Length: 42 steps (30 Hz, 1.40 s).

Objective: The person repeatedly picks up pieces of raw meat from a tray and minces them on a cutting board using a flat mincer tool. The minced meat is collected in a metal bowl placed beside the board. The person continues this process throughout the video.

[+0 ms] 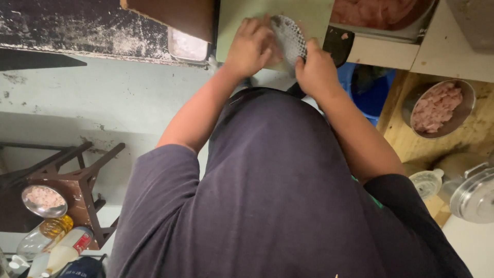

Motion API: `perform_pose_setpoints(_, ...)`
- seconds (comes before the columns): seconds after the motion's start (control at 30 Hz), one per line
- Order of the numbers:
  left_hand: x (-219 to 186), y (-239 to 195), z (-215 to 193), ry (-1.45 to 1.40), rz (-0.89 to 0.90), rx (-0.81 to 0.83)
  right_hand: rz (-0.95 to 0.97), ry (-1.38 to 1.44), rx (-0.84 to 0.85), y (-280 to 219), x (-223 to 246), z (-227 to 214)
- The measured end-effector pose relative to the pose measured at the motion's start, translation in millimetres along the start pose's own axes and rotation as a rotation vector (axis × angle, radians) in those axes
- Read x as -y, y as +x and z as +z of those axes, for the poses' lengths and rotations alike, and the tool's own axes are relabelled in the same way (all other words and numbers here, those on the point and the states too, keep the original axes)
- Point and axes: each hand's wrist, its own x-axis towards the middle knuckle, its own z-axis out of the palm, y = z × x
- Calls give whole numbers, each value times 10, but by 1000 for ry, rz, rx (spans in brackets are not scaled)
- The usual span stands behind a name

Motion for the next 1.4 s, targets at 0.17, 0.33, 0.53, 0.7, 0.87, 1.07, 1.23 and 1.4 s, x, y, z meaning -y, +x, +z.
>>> perform_pose_setpoints(0.17,198,36,-1,97,180,233,-13,-78,42,5,153,56)
perform_pose_setpoints(0.33,208,25,36,102,154,246,-110,-99,29,-31,380,-19)
perform_pose_setpoints(0.53,199,59,19,5,177,161,-92,-62,-52,757,470,204)
perform_pose_setpoints(0.7,172,59,18,15,173,149,-94,-14,-29,617,257,214)
perform_pose_setpoints(0.87,206,44,19,81,158,193,-29,180,118,105,411,-205)
perform_pose_setpoints(1.07,119,32,-174,-20,259,144,-44,-105,-4,144,13,3)
perform_pose_setpoints(1.23,114,38,-217,-79,341,21,-28,-23,60,88,208,-52)
perform_pose_setpoints(1.4,209,-38,-29,-13,291,88,-89,0,81,217,43,307)
